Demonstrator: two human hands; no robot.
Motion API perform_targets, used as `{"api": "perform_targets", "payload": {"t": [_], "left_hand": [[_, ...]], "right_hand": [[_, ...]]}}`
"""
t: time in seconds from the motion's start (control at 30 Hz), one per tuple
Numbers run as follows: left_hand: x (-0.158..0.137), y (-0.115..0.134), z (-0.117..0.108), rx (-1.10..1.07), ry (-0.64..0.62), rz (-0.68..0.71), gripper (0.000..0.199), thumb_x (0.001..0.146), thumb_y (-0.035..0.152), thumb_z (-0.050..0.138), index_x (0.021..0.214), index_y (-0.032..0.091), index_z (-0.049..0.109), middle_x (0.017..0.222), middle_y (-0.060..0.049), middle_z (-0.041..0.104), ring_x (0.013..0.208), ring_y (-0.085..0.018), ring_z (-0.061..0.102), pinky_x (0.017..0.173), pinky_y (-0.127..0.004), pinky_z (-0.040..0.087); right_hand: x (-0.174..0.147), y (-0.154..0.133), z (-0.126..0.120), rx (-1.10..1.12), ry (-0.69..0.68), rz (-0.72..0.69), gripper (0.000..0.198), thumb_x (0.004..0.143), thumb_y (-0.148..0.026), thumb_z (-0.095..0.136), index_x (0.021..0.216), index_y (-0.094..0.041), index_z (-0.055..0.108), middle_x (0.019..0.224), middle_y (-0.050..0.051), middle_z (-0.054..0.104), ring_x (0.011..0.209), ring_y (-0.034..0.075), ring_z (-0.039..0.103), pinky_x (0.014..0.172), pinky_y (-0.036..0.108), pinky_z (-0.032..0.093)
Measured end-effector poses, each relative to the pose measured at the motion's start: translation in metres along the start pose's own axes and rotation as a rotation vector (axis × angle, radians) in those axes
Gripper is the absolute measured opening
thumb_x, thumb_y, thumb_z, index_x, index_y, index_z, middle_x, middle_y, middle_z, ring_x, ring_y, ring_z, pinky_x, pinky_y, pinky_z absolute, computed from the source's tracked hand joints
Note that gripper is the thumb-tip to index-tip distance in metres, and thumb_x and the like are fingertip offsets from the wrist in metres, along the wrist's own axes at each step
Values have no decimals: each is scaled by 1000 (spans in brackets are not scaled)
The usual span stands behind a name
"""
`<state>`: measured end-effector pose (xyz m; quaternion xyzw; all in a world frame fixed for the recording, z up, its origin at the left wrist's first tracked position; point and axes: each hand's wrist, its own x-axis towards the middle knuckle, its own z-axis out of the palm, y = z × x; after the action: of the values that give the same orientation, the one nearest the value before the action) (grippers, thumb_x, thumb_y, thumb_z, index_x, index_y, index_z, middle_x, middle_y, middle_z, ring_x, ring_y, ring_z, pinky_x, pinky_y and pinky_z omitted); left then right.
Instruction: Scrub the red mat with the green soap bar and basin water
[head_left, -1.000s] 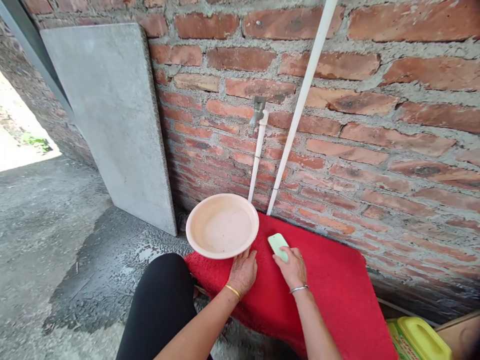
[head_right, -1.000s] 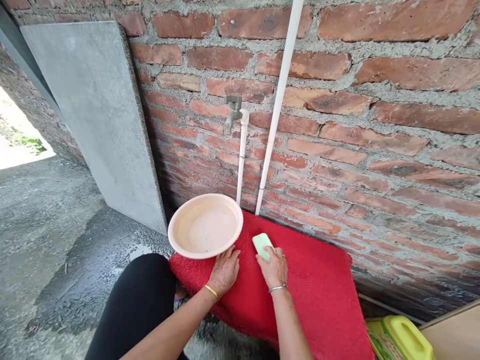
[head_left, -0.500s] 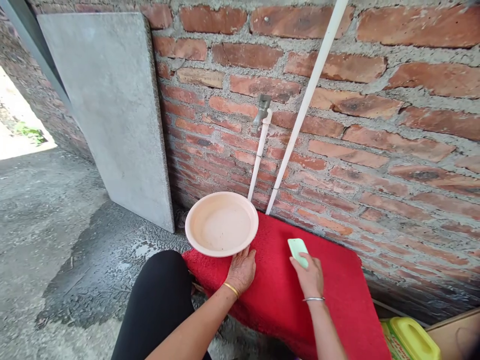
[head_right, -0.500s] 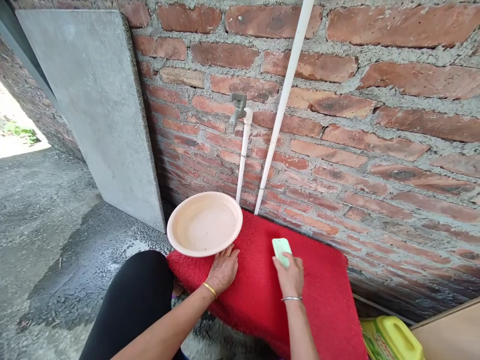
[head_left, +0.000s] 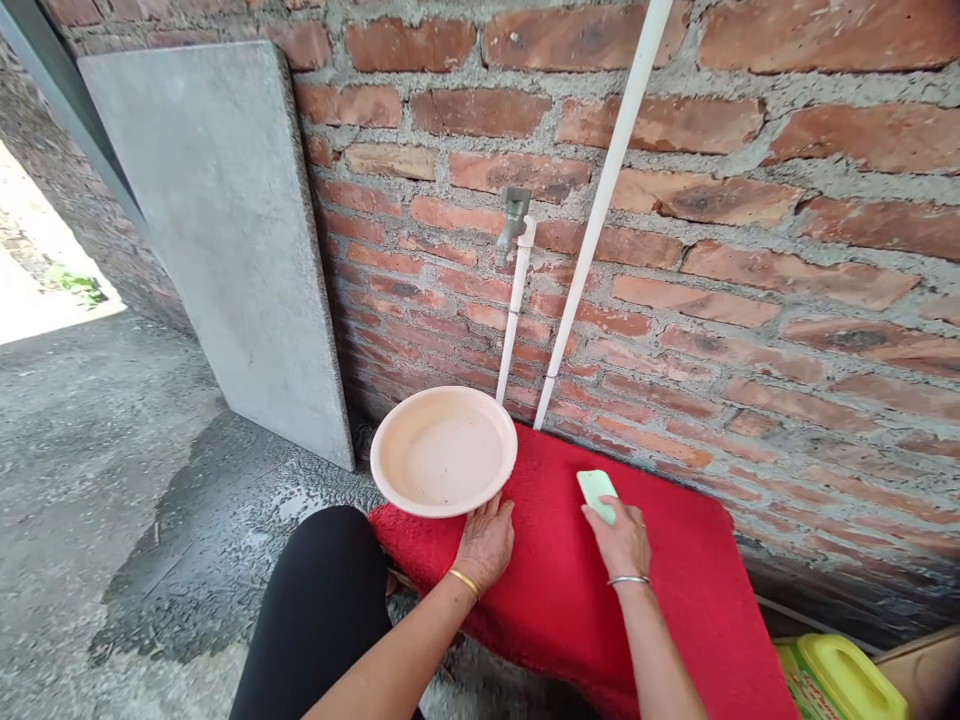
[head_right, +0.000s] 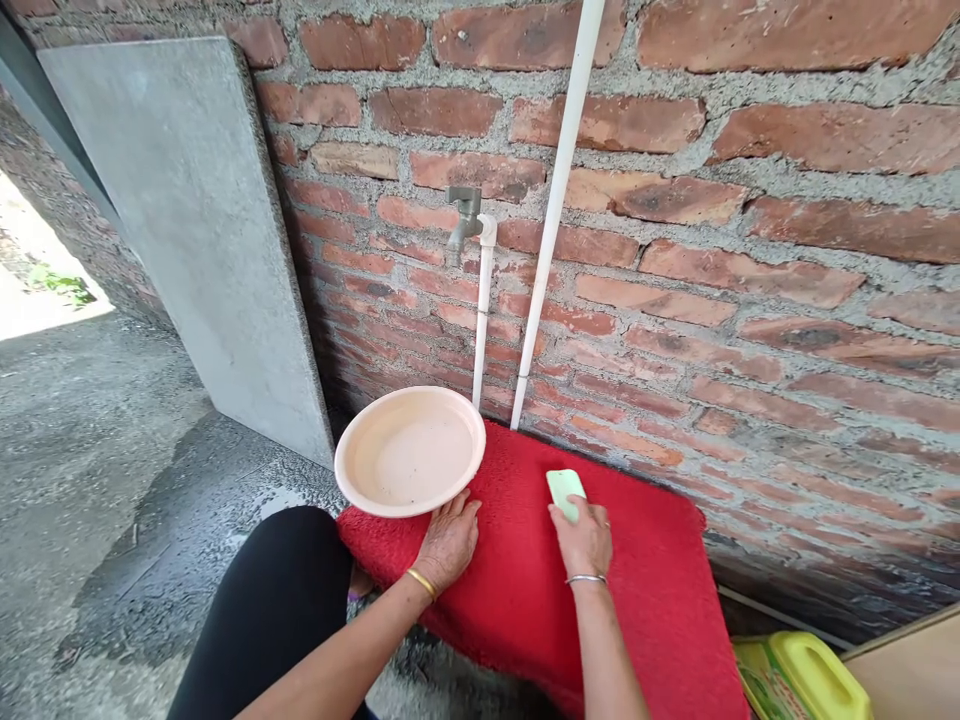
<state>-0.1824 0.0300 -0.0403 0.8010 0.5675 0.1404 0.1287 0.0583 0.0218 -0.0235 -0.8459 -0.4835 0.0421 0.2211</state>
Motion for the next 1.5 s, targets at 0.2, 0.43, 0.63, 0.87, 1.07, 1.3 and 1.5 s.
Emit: {"api": "perform_targets", "payload": {"t": [0.2, 0.43, 0.63, 0.87, 1.07, 1.3, 1.5], "left_hand": [[1, 0, 2, 6, 18, 4, 43, 91, 16, 42, 130, 16, 59, 143, -15, 52, 133, -29, 46, 112, -47, 34], [1, 0, 1, 13, 8, 6, 43, 91, 16, 41, 130, 15, 59, 143, -15, 53, 134, -29, 46, 113, -48, 33], [0, 0, -1, 22, 11, 16, 43, 90, 15, 43, 130, 15, 57, 143, -15, 52, 135, -29, 46, 113, -48, 34], [1, 0, 2, 12, 30, 13, 41, 91, 16, 45, 130, 15, 58, 142, -15, 53, 133, -29, 47, 112, -48, 36], [0, 0, 3, 13, 29, 9, 41, 92, 16, 43, 129, 15, 59, 140, -14, 55, 131, -28, 50, 111, -47, 37], [1, 0, 1, 26, 28, 14, 41, 92, 16, 43, 129, 15, 60, 141, -15, 55, 132, -29, 49, 111, -48, 37], [0, 0, 1, 38, 31, 17, 40, 91, 15, 43, 128, 15, 60, 141, -16, 54, 132, -29, 48, 112, -48, 36]], "right_hand": [[7, 72, -40, -32, 61, 339, 59, 78, -67, 49, 120, -29, 66, 99, 11, 60, 88, 29, 60, 76, 40, 48], [-7, 24, -18, 148, 54, 156, 52, 73, -61, 58, 109, -26, 70, 97, 7, 58, 90, 27, 60, 82, 38, 48], [-29, -67, 24, 250, -116, -294, 33, 77, -47, 62, 102, -28, 72, 95, 3, 55, 93, 21, 59, 86, 31, 45], [-13, -56, 17, 68, -148, -163, 34, 79, -46, 63, 107, -28, 71, 99, 4, 55, 95, 21, 59, 85, 31, 45], [8, 30, -21, 22, -15, 204, 50, 79, -61, 56, 117, -29, 67, 100, 7, 58, 90, 25, 60, 80, 36, 47], [4, 49, -23, 96, 62, 290, 56, 73, -63, 57, 114, -26, 69, 101, 9, 58, 89, 27, 59, 82, 39, 47], [-18, -21, 17, 259, -16, -78, 41, 72, -54, 63, 101, -27, 72, 97, 4, 56, 93, 23, 59, 86, 33, 46]]}}
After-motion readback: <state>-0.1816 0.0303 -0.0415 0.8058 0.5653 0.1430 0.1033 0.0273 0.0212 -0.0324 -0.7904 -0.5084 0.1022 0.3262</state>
